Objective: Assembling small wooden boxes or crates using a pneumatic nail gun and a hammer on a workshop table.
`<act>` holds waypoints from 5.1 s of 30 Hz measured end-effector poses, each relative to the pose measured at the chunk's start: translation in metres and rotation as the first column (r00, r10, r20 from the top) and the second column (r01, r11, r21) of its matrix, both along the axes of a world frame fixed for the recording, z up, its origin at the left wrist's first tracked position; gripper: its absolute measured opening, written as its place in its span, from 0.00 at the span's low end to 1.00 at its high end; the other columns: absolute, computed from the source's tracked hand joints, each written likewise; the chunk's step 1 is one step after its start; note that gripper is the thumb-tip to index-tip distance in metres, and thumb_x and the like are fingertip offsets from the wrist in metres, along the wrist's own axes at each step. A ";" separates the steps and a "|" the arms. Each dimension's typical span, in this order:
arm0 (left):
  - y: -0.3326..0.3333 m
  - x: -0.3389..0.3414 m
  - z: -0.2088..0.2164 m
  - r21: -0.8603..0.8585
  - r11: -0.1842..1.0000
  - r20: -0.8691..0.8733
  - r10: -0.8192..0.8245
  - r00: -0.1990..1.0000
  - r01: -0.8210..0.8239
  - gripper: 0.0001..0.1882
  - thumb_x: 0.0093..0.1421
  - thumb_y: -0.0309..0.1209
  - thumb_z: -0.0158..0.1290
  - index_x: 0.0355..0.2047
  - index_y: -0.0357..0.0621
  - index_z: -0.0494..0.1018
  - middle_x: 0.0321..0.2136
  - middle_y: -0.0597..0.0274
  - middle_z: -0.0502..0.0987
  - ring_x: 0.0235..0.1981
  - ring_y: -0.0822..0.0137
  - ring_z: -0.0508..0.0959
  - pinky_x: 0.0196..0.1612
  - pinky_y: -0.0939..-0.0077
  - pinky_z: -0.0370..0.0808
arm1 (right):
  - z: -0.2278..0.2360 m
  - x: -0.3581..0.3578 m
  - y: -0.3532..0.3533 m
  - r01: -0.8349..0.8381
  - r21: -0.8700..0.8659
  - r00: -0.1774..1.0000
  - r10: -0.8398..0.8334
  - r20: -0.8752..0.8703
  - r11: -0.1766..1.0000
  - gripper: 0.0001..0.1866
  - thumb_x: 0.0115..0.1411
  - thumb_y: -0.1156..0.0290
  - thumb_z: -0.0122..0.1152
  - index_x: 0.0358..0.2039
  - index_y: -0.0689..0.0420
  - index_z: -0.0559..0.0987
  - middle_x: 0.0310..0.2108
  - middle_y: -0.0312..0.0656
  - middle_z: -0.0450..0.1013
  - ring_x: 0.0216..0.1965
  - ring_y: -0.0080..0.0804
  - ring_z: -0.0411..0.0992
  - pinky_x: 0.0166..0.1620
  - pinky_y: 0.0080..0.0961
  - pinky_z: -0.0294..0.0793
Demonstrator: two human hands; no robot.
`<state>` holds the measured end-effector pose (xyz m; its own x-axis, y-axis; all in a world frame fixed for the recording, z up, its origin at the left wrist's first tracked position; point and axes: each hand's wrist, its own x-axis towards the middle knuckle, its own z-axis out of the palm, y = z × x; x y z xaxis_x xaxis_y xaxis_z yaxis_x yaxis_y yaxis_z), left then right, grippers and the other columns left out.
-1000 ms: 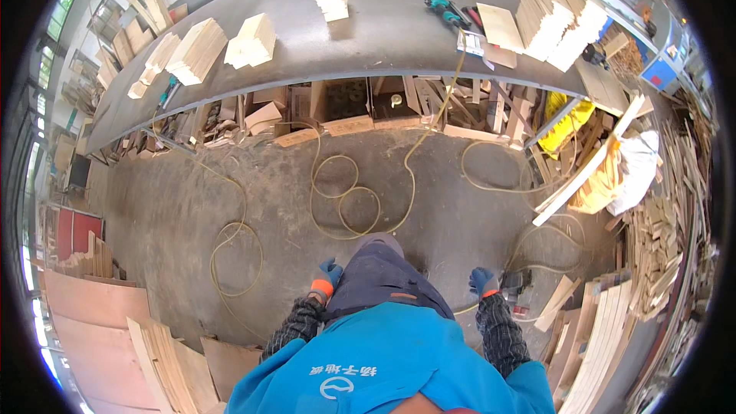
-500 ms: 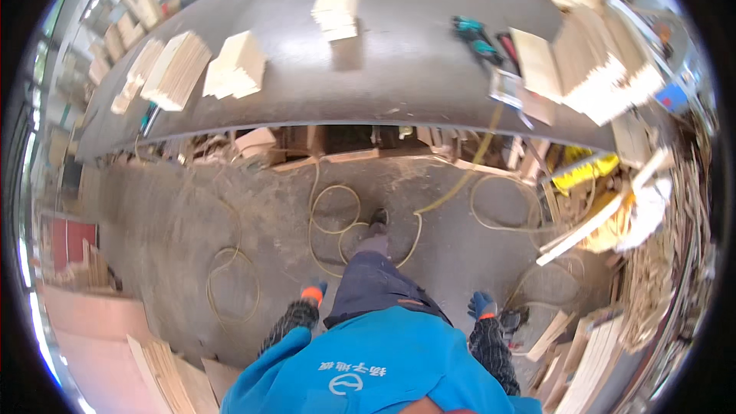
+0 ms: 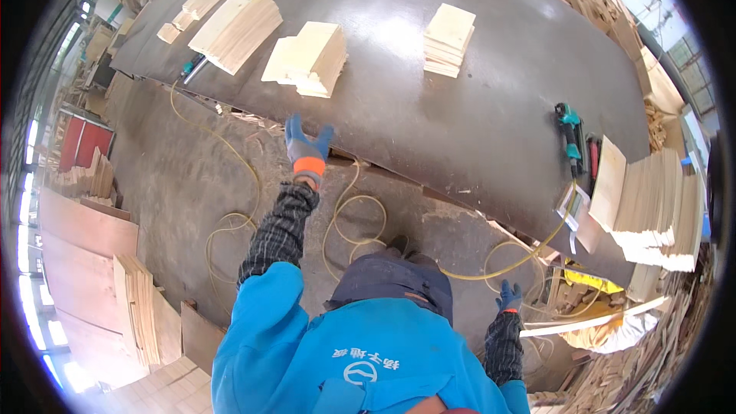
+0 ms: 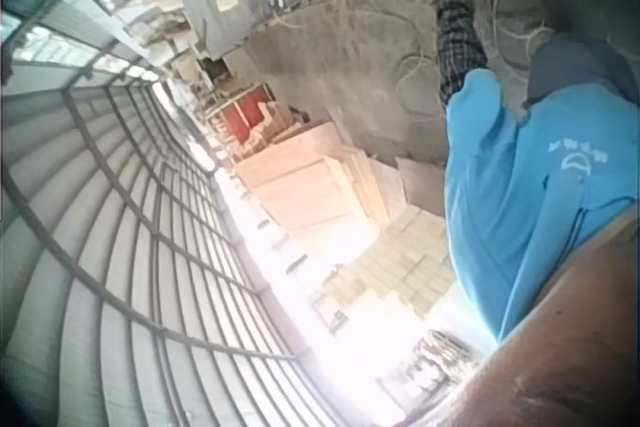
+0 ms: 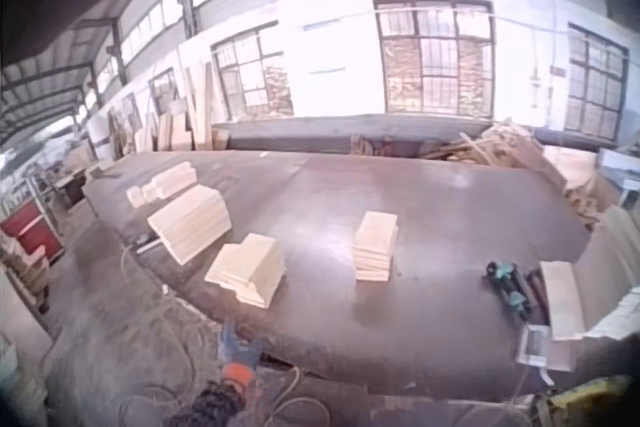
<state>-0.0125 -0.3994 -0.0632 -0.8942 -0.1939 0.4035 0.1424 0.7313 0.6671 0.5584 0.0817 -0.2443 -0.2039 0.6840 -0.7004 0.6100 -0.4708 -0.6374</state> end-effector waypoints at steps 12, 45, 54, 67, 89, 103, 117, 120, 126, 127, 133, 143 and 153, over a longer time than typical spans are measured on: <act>0.010 -0.168 0.091 -0.330 0.944 0.275 0.092 0.957 0.004 0.64 0.47 0.66 0.72 0.76 0.45 0.60 0.74 0.36 0.60 0.77 0.40 0.58 0.76 0.51 0.60 | -0.067 -0.033 0.085 -0.030 0.134 0.998 0.038 -0.052 0.991 0.15 0.70 0.58 0.64 0.45 0.57 0.83 0.34 0.41 0.82 0.30 0.32 0.77 0.29 0.34 0.76; 0.156 -0.166 0.076 0.945 0.095 -0.018 -0.940 0.339 0.314 0.36 0.63 0.32 0.58 0.70 0.35 0.66 0.63 0.47 0.76 0.63 0.52 0.78 0.68 0.57 0.73 | 0.099 -0.050 0.124 -0.219 0.661 0.940 -0.026 0.340 0.718 0.38 0.69 0.63 0.67 0.72 0.69 0.64 0.68 0.60 0.68 0.68 0.48 0.70 0.70 0.40 0.67; 0.214 -0.046 0.011 0.675 0.615 0.390 -0.767 0.510 0.409 0.18 0.63 0.22 0.58 0.53 0.32 0.81 0.44 0.61 0.85 0.43 0.68 0.82 0.49 0.72 0.78 | 0.163 -0.181 0.231 -0.377 0.794 0.914 0.051 0.403 0.476 0.44 0.64 0.56 0.71 0.74 0.63 0.65 0.69 0.62 0.68 0.70 0.56 0.68 0.69 0.44 0.70; 0.287 0.041 -0.003 0.930 0.366 0.280 -0.775 0.567 0.041 0.25 0.62 0.16 0.53 0.61 0.30 0.73 0.55 0.51 0.80 0.54 0.58 0.81 0.58 0.64 0.78 | 0.140 -0.218 0.376 -0.642 0.492 0.637 0.052 0.769 0.588 0.57 0.58 0.36 0.71 0.76 0.60 0.61 0.71 0.62 0.64 0.73 0.63 0.60 0.72 0.53 0.66; 0.252 0.017 -0.076 0.569 0.767 0.507 -0.612 0.607 0.297 0.19 0.57 0.20 0.67 0.50 0.34 0.84 0.44 0.55 0.88 0.43 0.63 0.86 0.49 0.68 0.81 | 0.234 -0.227 0.349 0.292 0.338 0.772 -0.012 -0.635 0.895 0.19 0.72 0.63 0.58 0.51 0.66 0.84 0.41 0.36 0.82 0.41 0.21 0.77 0.45 0.24 0.77; 0.290 -0.016 -0.101 0.506 0.782 0.382 -0.582 0.718 0.364 0.11 0.64 0.27 0.63 0.46 0.39 0.85 0.37 0.58 0.88 0.36 0.70 0.85 0.42 0.72 0.82 | 0.321 -0.424 0.121 -0.140 0.912 0.854 0.513 -0.086 0.385 0.21 0.71 0.69 0.61 0.62 0.62 0.81 0.40 0.43 0.83 0.39 0.21 0.78 0.45 0.27 0.79; 0.315 -0.029 -0.112 0.537 0.718 0.404 -0.679 0.613 0.442 0.12 0.66 0.24 0.61 0.49 0.38 0.84 0.42 0.57 0.88 0.42 0.66 0.85 0.50 0.70 0.81 | 0.275 -0.544 -0.026 -0.551 0.712 0.573 0.424 0.702 -0.434 0.32 0.68 0.69 0.54 0.69 0.72 0.66 0.62 0.66 0.72 0.61 0.59 0.75 0.63 0.50 0.76; 0.310 -0.023 -0.126 0.618 0.683 0.341 -0.679 0.650 0.389 0.11 0.64 0.24 0.60 0.47 0.39 0.84 0.39 0.50 0.88 0.39 0.62 0.86 0.46 0.67 0.81 | 0.265 -0.549 -0.053 -0.591 0.701 0.520 0.477 0.709 -0.398 0.37 0.68 0.57 0.58 0.69 0.72 0.66 0.63 0.67 0.71 0.63 0.64 0.73 0.63 0.57 0.73; 0.293 -0.025 -0.165 0.146 0.728 0.262 -0.681 0.683 0.670 0.12 0.66 0.24 0.58 0.49 0.40 0.83 0.44 0.50 0.87 0.43 0.60 0.86 0.48 0.65 0.81 | 0.283 -0.549 -0.065 -0.542 0.756 0.443 0.640 0.628 -0.366 0.37 0.66 0.54 0.63 0.67 0.68 0.71 0.62 0.64 0.73 0.63 0.64 0.72 0.64 0.60 0.72; 0.291 -0.031 -0.164 0.366 0.703 0.277 -0.708 0.650 0.610 0.14 0.66 0.25 0.58 0.51 0.40 0.82 0.45 0.50 0.87 0.45 0.59 0.86 0.49 0.65 0.80 | 0.291 -0.545 -0.054 -0.460 0.853 0.488 0.732 0.475 -0.246 0.35 0.66 0.57 0.65 0.67 0.67 0.71 0.61 0.63 0.74 0.62 0.64 0.73 0.64 0.58 0.72; 0.306 -0.038 -0.055 0.739 0.501 0.186 -0.794 0.578 0.450 0.21 0.65 0.24 0.59 0.58 0.43 0.81 0.48 0.51 0.86 0.51 0.58 0.85 0.55 0.65 0.80 | 0.246 -0.503 0.041 -0.444 0.623 0.636 0.716 -0.288 0.644 0.33 0.69 0.68 0.65 0.72 0.62 0.69 0.64 0.57 0.74 0.63 0.50 0.76 0.65 0.41 0.75; 0.280 -0.026 -0.014 0.755 0.546 0.292 -0.776 0.560 0.363 0.20 0.65 0.17 0.58 0.58 0.41 0.81 0.47 0.54 0.85 0.48 0.63 0.84 0.53 0.70 0.81 | 0.241 -0.489 0.034 -0.646 0.670 0.445 0.894 -0.060 0.367 0.32 0.72 0.71 0.61 0.74 0.59 0.65 0.65 0.59 0.74 0.63 0.49 0.77 0.62 0.41 0.78; 0.271 -0.006 -0.034 0.698 0.579 0.270 -0.758 0.594 0.421 0.17 0.69 0.20 0.58 0.58 0.36 0.80 0.48 0.58 0.86 0.47 0.70 0.84 0.53 0.73 0.80 | 0.227 -0.488 0.034 -0.618 0.715 0.435 0.900 -0.035 0.327 0.31 0.73 0.64 0.61 0.72 0.59 0.67 0.61 0.64 0.75 0.60 0.58 0.78 0.60 0.43 0.79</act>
<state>-0.0190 -0.1288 -0.0968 -0.8895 0.4437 -0.1091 -0.0642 0.1150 0.9913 0.0706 0.1159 -0.0178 -0.9700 0.2428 0.0071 0.1393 0.5798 -0.8028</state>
